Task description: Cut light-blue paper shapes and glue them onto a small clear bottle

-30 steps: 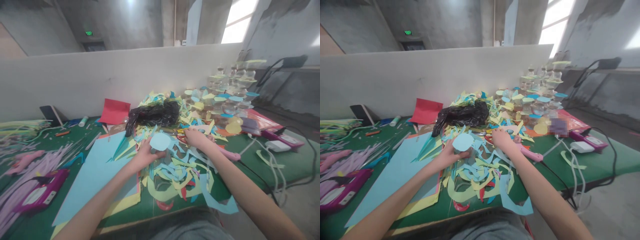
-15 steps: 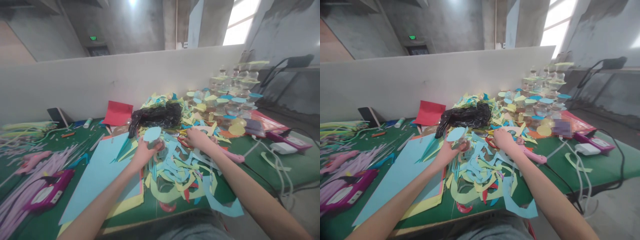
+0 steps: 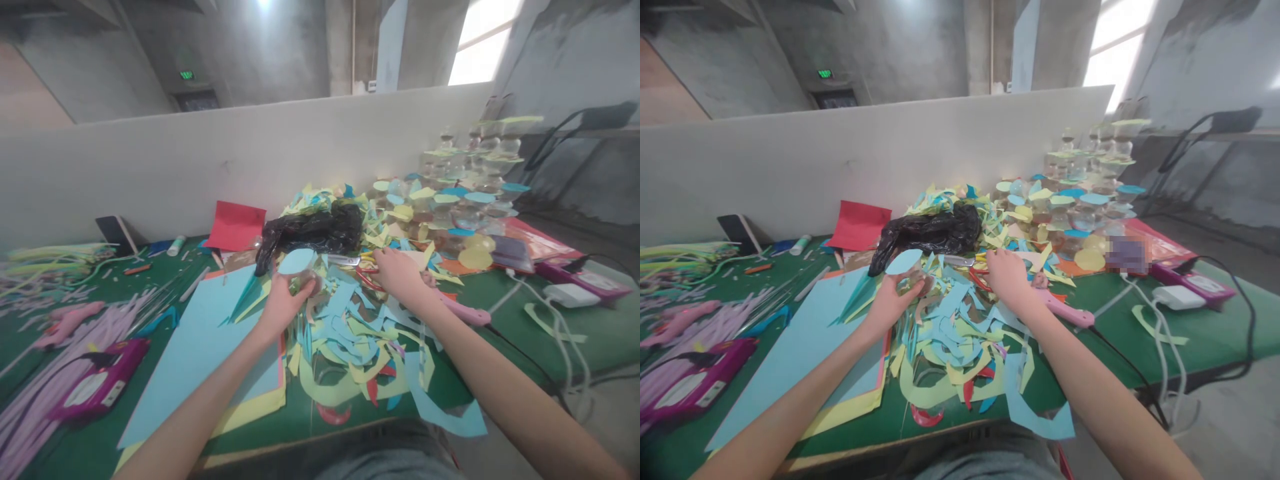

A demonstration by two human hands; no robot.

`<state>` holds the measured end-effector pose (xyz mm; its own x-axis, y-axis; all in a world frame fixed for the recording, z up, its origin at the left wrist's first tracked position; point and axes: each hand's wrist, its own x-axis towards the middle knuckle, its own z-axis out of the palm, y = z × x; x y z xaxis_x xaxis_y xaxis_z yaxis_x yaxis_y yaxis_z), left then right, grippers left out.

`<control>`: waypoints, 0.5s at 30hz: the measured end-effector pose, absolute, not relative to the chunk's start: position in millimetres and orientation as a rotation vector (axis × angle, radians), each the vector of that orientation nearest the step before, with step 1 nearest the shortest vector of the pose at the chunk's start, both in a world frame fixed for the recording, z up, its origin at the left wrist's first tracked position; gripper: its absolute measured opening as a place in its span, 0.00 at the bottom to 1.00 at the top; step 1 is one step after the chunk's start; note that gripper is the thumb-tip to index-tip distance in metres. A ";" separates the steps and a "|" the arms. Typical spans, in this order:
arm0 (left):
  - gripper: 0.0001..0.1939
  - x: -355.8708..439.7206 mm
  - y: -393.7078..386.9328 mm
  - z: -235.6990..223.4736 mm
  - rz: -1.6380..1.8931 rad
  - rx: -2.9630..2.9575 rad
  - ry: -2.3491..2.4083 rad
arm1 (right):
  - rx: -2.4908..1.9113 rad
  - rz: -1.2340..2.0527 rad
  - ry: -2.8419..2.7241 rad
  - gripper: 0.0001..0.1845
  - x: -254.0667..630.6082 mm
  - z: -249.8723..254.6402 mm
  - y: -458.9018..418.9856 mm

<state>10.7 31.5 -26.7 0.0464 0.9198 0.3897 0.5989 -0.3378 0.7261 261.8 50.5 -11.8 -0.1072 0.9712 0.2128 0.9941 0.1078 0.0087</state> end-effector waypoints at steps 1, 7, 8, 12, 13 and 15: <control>0.16 11.0 31.5 -25.8 1.208 1.952 1.502 | -2.024 -0.159 -2.147 0.09 261.0 -9.2 50.8; 0.16 12.1 34.1 -27.6 1.290 1.920 1.425 | -1.763 0.721 -1.900 0.25 260.0 2.0 50.6; 0.16 11.6 34.5 -28.4 1.313 1.925 1.437 | -1.616 0.895 -1.878 0.27 259.1 2.2 49.3; 0.17 8.8 34.5 -28.8 1.350 2.006 1.490 | -1.307 1.293 -1.740 0.30 248.7 -0.7 44.5; 0.18 8.1 34.2 -28.1 1.345 2.035 1.509 | -1.328 1.311 -1.725 0.32 245.4 -1.6 43.8; 0.17 7.0 33.4 -26.4 1.334 2.086 1.556 | -1.387 1.268 -1.758 0.32 240.2 -2.4 42.0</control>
